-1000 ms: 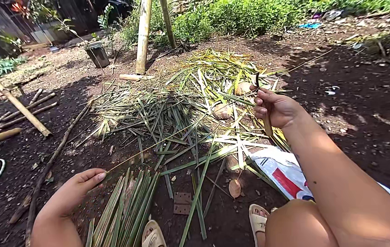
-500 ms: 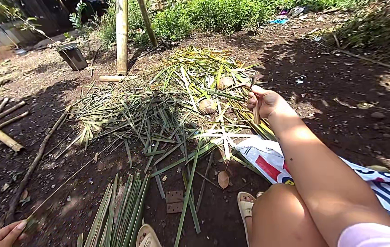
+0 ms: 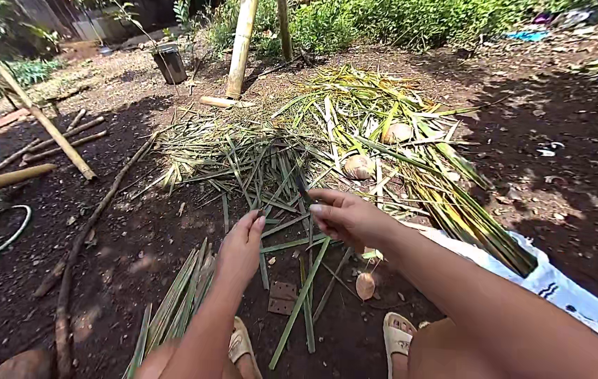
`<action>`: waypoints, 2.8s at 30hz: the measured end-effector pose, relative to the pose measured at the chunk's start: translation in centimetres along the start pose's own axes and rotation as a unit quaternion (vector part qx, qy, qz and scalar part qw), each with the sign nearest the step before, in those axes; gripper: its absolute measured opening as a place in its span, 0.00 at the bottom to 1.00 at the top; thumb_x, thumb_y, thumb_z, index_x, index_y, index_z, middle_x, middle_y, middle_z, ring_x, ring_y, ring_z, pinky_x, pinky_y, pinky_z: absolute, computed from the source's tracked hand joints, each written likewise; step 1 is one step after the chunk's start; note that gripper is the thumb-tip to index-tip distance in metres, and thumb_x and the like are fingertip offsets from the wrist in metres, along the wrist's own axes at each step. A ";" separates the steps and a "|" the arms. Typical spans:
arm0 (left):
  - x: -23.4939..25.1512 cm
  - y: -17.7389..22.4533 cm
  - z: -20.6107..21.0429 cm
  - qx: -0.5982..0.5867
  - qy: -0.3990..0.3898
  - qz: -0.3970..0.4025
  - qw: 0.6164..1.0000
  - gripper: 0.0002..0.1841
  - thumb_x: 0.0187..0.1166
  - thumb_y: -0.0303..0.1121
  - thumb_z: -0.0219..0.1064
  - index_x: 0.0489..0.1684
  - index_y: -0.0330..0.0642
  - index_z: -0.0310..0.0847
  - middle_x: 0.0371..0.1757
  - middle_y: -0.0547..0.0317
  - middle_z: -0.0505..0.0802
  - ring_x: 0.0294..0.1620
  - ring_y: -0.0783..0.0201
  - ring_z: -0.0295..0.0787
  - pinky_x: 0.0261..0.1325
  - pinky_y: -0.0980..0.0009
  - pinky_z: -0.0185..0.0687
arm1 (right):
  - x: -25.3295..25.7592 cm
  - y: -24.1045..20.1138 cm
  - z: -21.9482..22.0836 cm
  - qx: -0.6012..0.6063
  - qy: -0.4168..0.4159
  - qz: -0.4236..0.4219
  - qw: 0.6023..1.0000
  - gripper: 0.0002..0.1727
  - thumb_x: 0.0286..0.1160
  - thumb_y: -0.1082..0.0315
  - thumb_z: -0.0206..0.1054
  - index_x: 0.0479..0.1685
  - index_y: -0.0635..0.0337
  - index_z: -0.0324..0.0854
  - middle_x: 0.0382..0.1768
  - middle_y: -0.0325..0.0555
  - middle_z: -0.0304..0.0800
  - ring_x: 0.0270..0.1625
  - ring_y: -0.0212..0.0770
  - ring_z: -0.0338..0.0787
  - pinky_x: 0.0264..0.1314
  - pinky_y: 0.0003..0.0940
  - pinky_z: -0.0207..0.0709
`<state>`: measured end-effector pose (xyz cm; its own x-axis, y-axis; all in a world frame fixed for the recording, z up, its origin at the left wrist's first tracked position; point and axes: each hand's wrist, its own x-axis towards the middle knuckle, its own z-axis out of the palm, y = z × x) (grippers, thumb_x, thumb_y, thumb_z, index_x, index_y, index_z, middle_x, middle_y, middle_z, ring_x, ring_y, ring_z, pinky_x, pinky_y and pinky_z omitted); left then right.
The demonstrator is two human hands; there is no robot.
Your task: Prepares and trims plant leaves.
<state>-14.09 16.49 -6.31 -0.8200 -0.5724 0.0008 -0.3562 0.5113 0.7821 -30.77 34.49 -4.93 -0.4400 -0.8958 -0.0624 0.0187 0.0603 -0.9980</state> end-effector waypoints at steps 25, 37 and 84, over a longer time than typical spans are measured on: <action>-0.2 -1.2 -1.3 0.075 -0.090 0.063 0.991 0.18 0.93 0.46 0.52 0.65 0.57 0.87 0.49 0.66 0.92 0.43 0.69 0.85 0.52 0.58 0.78 | -0.3 -1.5 -4.3 0.136 0.157 0.032 0.978 0.18 0.95 0.62 0.49 0.74 0.54 0.75 0.20 0.34 0.71 0.14 0.25 0.70 0.17 0.19 0.70; 1.1 -9.8 -11.3 0.123 -0.055 0.040 0.990 0.16 0.88 0.46 0.55 0.56 0.56 0.90 0.31 0.71 0.86 0.28 0.73 0.78 0.38 0.64 0.76 | -1.5 -0.5 -12.2 0.255 0.271 -0.028 0.928 0.13 0.92 0.57 0.53 0.66 0.43 0.78 0.19 0.28 0.69 0.12 0.22 0.66 0.13 0.17 0.66; 3.8 0.6 2.1 -0.306 -0.008 0.095 0.947 0.07 0.81 0.26 0.69 0.51 0.35 0.90 0.40 0.55 0.96 0.36 0.67 0.93 0.42 0.71 0.90 | 3.2 2.6 -5.1 0.105 0.109 0.186 0.971 0.07 0.91 0.63 0.57 0.47 0.54 0.76 0.20 0.32 0.74 0.11 0.22 0.64 0.12 0.16 0.61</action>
<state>-18.32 15.94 -7.13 -0.8521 -0.4944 0.1714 0.1204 0.1335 0.9837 -36.65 34.05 -7.65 -0.5462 -0.7137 -0.4385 0.3855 0.2506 -0.8880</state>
